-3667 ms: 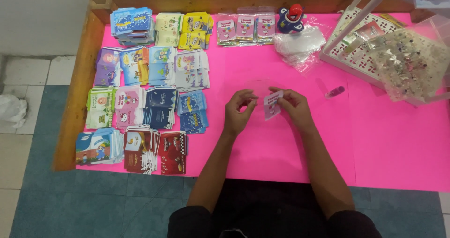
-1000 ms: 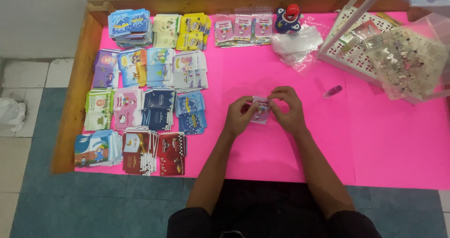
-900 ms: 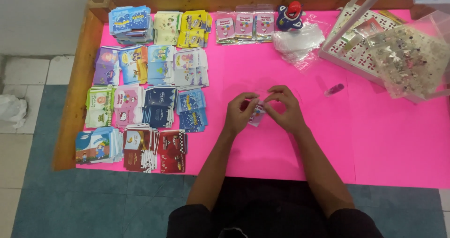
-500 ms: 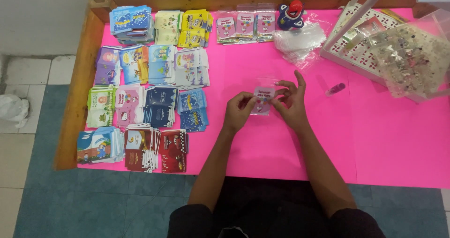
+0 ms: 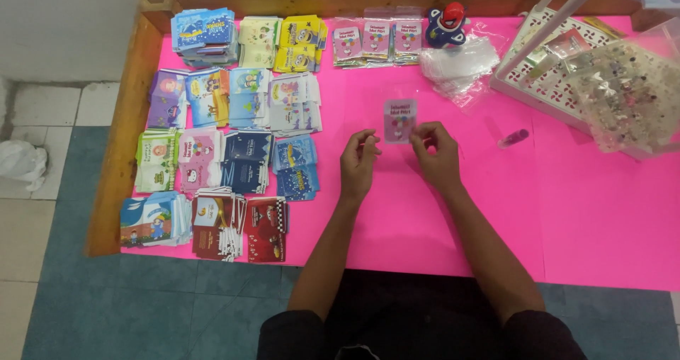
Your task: The person folds small sheets of paper around sticker packs and secures them with a clear plastic seal using a hand-held dispenser.
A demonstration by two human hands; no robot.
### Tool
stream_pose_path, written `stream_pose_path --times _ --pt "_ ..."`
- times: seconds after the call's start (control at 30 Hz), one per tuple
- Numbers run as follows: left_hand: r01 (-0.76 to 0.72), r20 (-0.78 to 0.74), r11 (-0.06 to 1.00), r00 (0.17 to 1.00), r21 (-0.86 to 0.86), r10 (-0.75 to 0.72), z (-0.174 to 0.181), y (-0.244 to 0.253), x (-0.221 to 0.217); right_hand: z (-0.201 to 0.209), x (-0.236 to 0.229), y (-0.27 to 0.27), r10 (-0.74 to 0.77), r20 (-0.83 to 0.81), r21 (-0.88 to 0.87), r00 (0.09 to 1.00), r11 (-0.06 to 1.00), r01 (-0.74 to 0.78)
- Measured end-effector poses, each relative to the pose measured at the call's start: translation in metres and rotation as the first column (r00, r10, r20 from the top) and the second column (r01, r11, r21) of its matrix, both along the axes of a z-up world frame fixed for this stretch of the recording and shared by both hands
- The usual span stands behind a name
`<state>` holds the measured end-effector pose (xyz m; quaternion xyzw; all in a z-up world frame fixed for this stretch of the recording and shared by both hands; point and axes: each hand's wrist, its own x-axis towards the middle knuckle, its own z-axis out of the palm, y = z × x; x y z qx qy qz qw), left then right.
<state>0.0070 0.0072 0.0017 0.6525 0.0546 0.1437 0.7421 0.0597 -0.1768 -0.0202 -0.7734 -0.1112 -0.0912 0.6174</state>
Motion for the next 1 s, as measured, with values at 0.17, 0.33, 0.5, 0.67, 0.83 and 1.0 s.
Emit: stream_pose_path --times 0.17,0.33,0.5,0.67,0.83,1.0 --pt "0.032 -0.003 0.998 0.999 0.062 -0.032 0.003 0.001 0.0 0.025 0.071 0.039 0.017 0.164 -0.145 0.986 0.989 0.007" --pt "0.046 0.015 0.99 0.999 0.137 -0.048 0.012 0.003 -0.003 0.043 0.142 0.091 0.102 0.371 -0.259 0.923 0.966 -0.003" --pt "0.11 -0.089 0.984 0.991 0.143 -0.098 0.017 0.005 0.0 0.027 0.191 0.125 0.146 0.326 -0.695 0.934 0.707 0.132" --pt "0.121 -0.106 0.982 0.989 0.147 -0.106 0.023 0.005 0.001 0.025 0.185 0.137 0.206 0.419 -0.779 0.884 0.581 0.234" --pt "0.122 -0.118 0.975 0.988 0.183 -0.102 0.021 0.005 0.001 0.025 0.184 0.14 0.309 0.299 -0.868 0.903 0.482 0.122" --pt "0.133 -0.113 0.976 0.987 0.174 -0.114 0.021 0.004 0.0 0.029 0.165 0.133 0.243 0.363 -0.788 0.9 0.596 0.157"
